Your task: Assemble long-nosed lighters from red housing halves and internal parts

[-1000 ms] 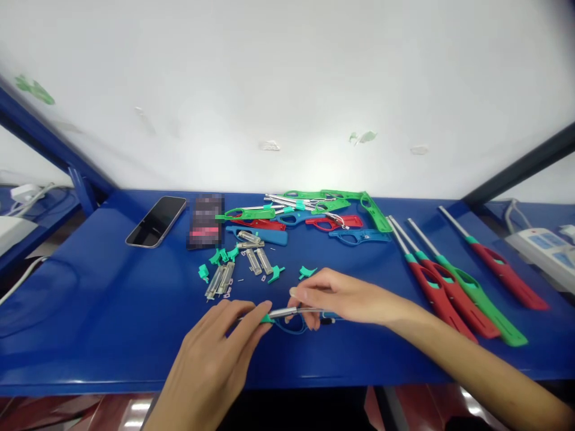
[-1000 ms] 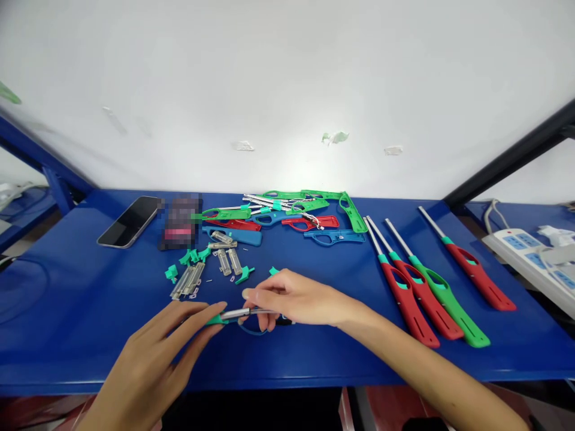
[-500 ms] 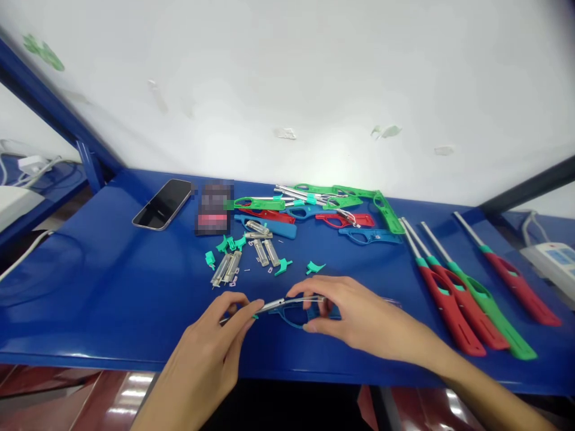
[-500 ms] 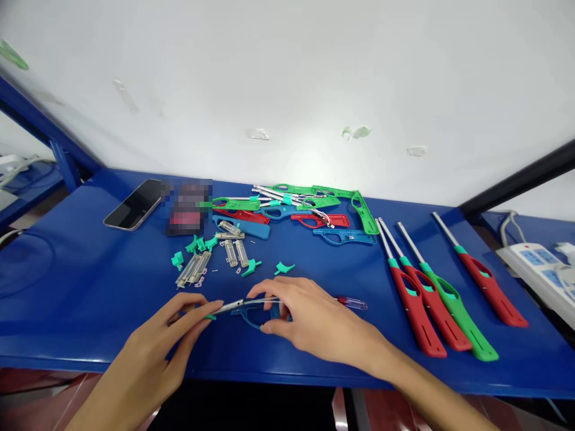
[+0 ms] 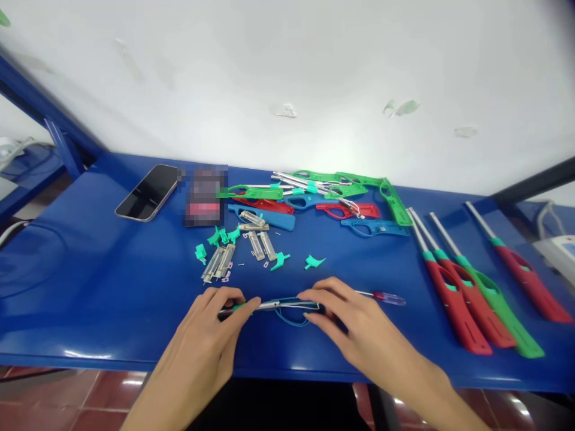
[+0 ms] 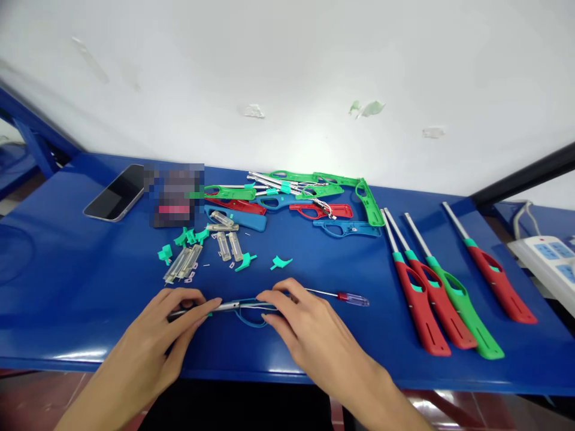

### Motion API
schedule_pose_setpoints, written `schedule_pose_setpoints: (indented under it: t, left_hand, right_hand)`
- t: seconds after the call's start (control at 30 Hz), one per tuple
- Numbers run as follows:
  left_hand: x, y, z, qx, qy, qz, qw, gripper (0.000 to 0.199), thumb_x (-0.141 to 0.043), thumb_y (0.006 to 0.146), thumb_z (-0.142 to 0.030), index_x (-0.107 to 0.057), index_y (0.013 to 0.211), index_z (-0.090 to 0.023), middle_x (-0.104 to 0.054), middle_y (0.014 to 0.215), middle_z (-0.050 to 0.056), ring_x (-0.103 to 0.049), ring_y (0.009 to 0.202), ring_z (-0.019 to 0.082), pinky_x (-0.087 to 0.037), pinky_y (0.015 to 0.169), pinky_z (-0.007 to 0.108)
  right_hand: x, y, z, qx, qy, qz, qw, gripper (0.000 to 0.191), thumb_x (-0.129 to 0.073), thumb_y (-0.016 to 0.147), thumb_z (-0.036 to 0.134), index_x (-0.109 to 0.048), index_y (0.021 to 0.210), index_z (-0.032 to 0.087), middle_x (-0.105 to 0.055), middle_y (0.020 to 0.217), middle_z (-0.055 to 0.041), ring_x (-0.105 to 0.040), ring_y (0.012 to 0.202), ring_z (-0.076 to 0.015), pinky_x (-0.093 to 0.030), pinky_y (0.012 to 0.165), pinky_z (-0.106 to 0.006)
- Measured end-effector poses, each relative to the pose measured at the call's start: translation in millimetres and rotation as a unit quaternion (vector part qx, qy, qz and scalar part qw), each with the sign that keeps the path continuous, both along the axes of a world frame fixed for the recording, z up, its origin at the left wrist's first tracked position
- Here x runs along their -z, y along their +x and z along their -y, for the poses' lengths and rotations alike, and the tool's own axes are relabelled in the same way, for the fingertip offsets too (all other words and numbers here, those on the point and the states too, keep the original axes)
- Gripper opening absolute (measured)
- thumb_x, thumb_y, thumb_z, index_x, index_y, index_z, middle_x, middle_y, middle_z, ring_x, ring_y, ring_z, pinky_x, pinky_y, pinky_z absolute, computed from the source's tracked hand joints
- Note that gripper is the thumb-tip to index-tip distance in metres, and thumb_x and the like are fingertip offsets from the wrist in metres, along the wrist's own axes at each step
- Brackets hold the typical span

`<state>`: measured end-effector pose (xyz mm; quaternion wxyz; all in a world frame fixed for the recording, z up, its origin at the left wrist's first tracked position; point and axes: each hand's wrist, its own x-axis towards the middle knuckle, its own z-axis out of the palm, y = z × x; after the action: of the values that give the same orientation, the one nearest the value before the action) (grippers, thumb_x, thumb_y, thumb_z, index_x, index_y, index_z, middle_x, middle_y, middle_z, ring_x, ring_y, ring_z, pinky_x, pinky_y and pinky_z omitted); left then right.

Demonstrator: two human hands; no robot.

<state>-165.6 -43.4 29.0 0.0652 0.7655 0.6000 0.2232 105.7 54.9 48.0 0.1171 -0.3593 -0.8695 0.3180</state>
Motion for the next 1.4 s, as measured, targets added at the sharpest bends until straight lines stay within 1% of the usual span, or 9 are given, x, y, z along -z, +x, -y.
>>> schedule_pose_setpoints:
  t: [0.1, 0.2, 0.47, 0.6, 0.8, 0.93, 1.07, 1.2, 1.4]
  left_hand:
    - [-2.3, 3, 1, -0.014, -0.016, 0.008, 1.000, 0.036, -0.050, 0.108, -0.016, -0.065, 0.138, -0.027, -0.061, 0.123, 0.011, -0.061, 0.106, 0.026, -0.058, 0.088, 0.043]
    - [-3.4, 9, -1, -0.015, -0.001, 0.015, 1.000, 0.031, -0.055, 0.108, -0.021, -0.064, 0.138, -0.026, -0.061, 0.124, 0.011, -0.060, 0.110, 0.027, -0.056, 0.091, 0.045]
    - [9.0, 17, -15, 0.027, 0.037, 0.021, 0.999, 0.029, -0.055, 0.106, -0.005, -0.067, 0.127, -0.020, -0.067, 0.113, 0.008, -0.062, 0.100, 0.023, -0.054, 0.088, 0.040]
    - [8.5, 14, -16, 0.032, 0.047, 0.032, 0.998, 0.031, -0.052, 0.106, -0.003, -0.068, 0.126, -0.021, -0.068, 0.110, 0.007, -0.062, 0.096, 0.021, -0.056, 0.084, 0.037]
    - [5.4, 10, -15, 0.031, 0.043, 0.022, 0.998, 0.030, -0.052, 0.106, -0.005, -0.068, 0.126, -0.021, -0.067, 0.110, 0.008, -0.062, 0.096, 0.021, -0.057, 0.081, 0.037]
    - [6.9, 8, -15, 0.025, 0.040, 0.006, 0.999, 0.029, -0.051, 0.107, -0.007, -0.068, 0.126, -0.021, -0.066, 0.109, 0.008, -0.062, 0.094, 0.021, -0.058, 0.080, 0.038]
    - [6.3, 9, -15, 0.026, 0.049, 0.003, 0.998, 0.030, -0.051, 0.107, -0.006, -0.068, 0.126, -0.021, -0.066, 0.108, 0.008, -0.062, 0.092, 0.022, -0.058, 0.077, 0.037]
    - [5.8, 13, -15, 0.019, 0.052, 0.007, 0.998, 0.032, -0.050, 0.105, -0.003, -0.068, 0.125, -0.021, -0.066, 0.108, 0.008, -0.063, 0.091, 0.022, -0.058, 0.076, 0.036]
    - [7.8, 14, -15, 0.003, 0.048, 0.013, 0.999, 0.033, -0.048, 0.106, -0.004, -0.068, 0.125, -0.022, -0.066, 0.109, 0.008, -0.063, 0.094, 0.021, -0.058, 0.081, 0.037]
  right_hand:
    - [6.1, 0, 3, 0.032, 0.016, -0.027, 0.999, 0.032, -0.060, 0.108, 0.029, -0.065, 0.139, 0.032, -0.070, 0.127, -0.0060, -0.078, 0.091, -0.0198, -0.067, 0.084, -0.037]
    - [10.3, -2, 6, 0.066, 0.016, -0.063, 0.996, 0.027, -0.061, 0.108, 0.027, -0.068, 0.134, 0.031, -0.071, 0.123, -0.0045, -0.077, 0.087, -0.0175, -0.066, 0.082, -0.033]
    - [12.3, -1, 12, 0.071, 0.029, -0.118, 0.990, 0.027, -0.064, 0.107, 0.027, -0.070, 0.133, 0.030, -0.076, 0.116, -0.0023, -0.078, 0.099, -0.0173, -0.064, 0.092, -0.029]
    - [15.6, -1, 15, 0.084, 0.052, -0.148, 0.984, 0.023, -0.064, 0.106, 0.025, -0.074, 0.126, 0.028, -0.079, 0.113, -0.0033, -0.079, 0.101, -0.0197, -0.066, 0.094, -0.032]
    - [22.1, -3, 16, 0.107, 0.072, -0.176, 0.976, 0.018, -0.070, 0.102, 0.026, -0.078, 0.118, 0.028, -0.080, 0.105, -0.0031, -0.078, 0.093, -0.0203, -0.066, 0.090, -0.035]
    - [23.2, -5, 15, 0.129, 0.067, -0.183, 0.972, 0.018, -0.073, 0.100, 0.025, -0.078, 0.117, 0.026, -0.078, 0.100, -0.0029, -0.076, 0.084, -0.0182, -0.066, 0.081, -0.031]
    - [22.0, -6, 16, 0.135, 0.065, -0.185, 0.971, 0.017, -0.075, 0.099, 0.021, -0.079, 0.115, 0.024, -0.078, 0.099, -0.0021, -0.075, 0.081, -0.0162, -0.065, 0.081, -0.028]
    - [21.8, -7, 16, 0.139, 0.063, -0.184, 0.971, 0.019, -0.075, 0.098, 0.021, -0.078, 0.117, 0.024, -0.078, 0.100, -0.0019, -0.074, 0.079, -0.0153, -0.065, 0.083, -0.028]
    - [23.9, -5, 18, 0.147, 0.056, -0.181, 0.971, 0.029, -0.073, 0.100, 0.024, -0.075, 0.129, 0.027, -0.076, 0.098, -0.0024, -0.070, 0.073, -0.0145, -0.065, 0.076, -0.030]
